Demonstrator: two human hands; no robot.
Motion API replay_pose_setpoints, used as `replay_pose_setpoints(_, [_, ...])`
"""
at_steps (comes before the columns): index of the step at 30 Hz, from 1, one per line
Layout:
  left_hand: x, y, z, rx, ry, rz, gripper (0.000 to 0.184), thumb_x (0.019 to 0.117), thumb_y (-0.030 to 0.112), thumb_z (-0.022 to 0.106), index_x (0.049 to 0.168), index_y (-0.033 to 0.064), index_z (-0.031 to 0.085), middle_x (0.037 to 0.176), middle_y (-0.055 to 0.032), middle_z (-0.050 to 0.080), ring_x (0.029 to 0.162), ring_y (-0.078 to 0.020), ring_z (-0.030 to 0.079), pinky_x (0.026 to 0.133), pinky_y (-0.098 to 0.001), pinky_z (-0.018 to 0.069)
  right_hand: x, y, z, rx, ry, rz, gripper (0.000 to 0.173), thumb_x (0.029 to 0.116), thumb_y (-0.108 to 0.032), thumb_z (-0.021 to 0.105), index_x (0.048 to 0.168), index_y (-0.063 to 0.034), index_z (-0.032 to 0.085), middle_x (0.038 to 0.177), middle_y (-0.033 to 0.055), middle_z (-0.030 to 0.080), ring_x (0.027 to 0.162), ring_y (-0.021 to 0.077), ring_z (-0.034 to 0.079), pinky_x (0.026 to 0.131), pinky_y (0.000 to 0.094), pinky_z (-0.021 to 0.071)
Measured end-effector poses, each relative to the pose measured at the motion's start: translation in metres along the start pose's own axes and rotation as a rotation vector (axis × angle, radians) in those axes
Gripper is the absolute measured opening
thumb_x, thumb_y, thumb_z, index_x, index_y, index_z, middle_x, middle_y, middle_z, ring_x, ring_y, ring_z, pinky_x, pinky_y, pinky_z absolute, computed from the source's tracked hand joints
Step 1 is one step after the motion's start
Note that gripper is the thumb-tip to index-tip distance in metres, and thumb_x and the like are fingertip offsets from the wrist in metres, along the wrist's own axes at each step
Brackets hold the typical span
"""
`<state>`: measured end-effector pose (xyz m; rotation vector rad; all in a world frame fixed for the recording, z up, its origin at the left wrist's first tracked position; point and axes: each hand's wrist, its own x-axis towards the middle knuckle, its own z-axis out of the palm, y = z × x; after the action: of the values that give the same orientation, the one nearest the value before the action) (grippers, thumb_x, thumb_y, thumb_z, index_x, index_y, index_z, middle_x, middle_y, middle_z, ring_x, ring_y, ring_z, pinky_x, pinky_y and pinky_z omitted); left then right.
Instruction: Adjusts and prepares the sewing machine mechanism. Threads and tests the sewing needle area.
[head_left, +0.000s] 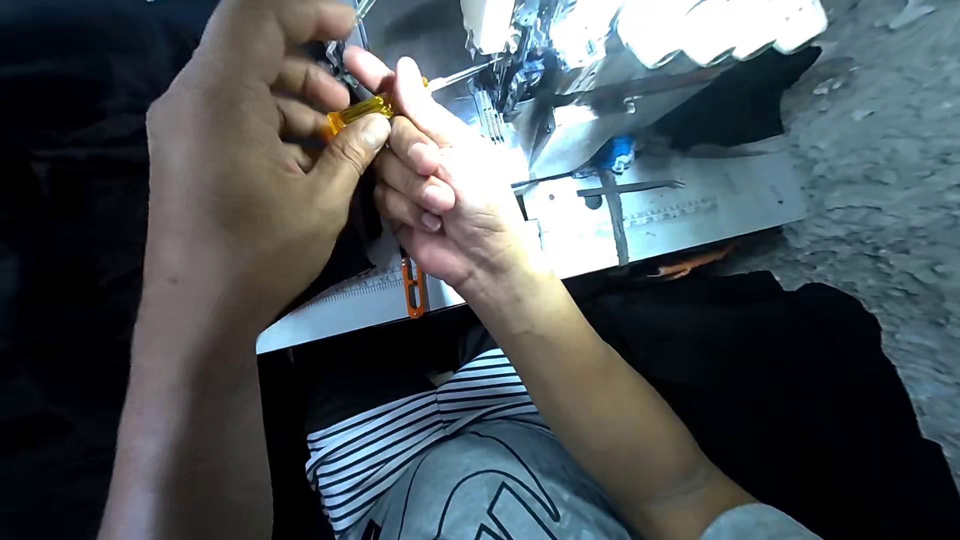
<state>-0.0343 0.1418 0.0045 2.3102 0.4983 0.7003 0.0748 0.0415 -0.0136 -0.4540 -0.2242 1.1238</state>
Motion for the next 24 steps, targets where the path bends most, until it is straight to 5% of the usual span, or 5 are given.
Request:
replay_pose_setpoints(3, [0.001,0.005,0.004,-0.099,0.048,-0.171,0.022,0.1057,0.033,0.059,0.111,0.0155,0.070,0.088,0.0089,0.069,0.067,0.0019,0.066,0.059,-0.0165,0.0580,-0.001,0.001,-0.004,0.025,-0.039,-0.007,0.039,0.1143,-0.021,0.025,0.131,0.0074,0.046,0.048,-0.0061,0.035,0.035,0.0008,0.036,0.036,0.0137,0.0344])
replay_pose_setpoints(11, [0.001,0.008,0.008,0.028,0.047,-0.236,0.026,0.1064,0.037,0.055,0.098,0.0164,0.069,0.076,0.0106,0.063,0.061,0.0052,0.060,0.055,-0.0148,0.0523,0.003,0.006,-0.005,0.055,-0.035,-0.044,0.040,0.1144,-0.024,0.023,0.128,0.0046,0.048,0.049,-0.0059,0.037,0.036,0.0012,0.037,0.037,0.0142,0.0353])
replay_pose_setpoints(15, [0.001,0.006,0.010,0.106,0.163,-0.027,0.018,0.0997,0.030,0.067,0.110,0.0158,0.069,0.100,0.0062,0.068,0.085,0.0021,0.063,0.075,-0.0172,0.0536,-0.001,-0.001,-0.006,-0.072,-0.006,-0.056,0.044,0.1146,-0.037,0.023,0.104,-0.0061,0.052,0.053,-0.0029,0.044,0.037,0.0028,0.038,0.036,0.0151,0.0355])
replay_pose_setpoints(21, [0.002,0.000,0.004,0.049,0.110,0.168,0.022,0.0979,0.022,0.069,0.118,0.0126,0.071,0.114,-0.0013,0.069,0.102,-0.0075,0.066,0.089,-0.0263,0.0554,0.003,-0.005,-0.003,-0.071,0.081,-0.143,0.039,0.1141,-0.024,0.030,0.124,0.0052,0.054,0.053,-0.0048,0.040,0.037,0.0011,0.036,0.035,0.0133,0.0348])
replay_pose_setpoints(24, [0.004,0.005,0.003,-0.225,0.051,-0.021,0.027,0.1009,0.026,0.067,0.122,0.0104,0.062,0.097,0.0076,0.069,0.084,-0.0028,0.070,0.073,-0.0210,0.0628,0.004,-0.002,-0.004,-0.025,0.079,-0.170,0.042,0.1144,-0.023,0.026,0.129,0.0056,0.052,0.053,-0.0054,0.039,0.038,0.0016,0.038,0.037,0.0135,0.0370])
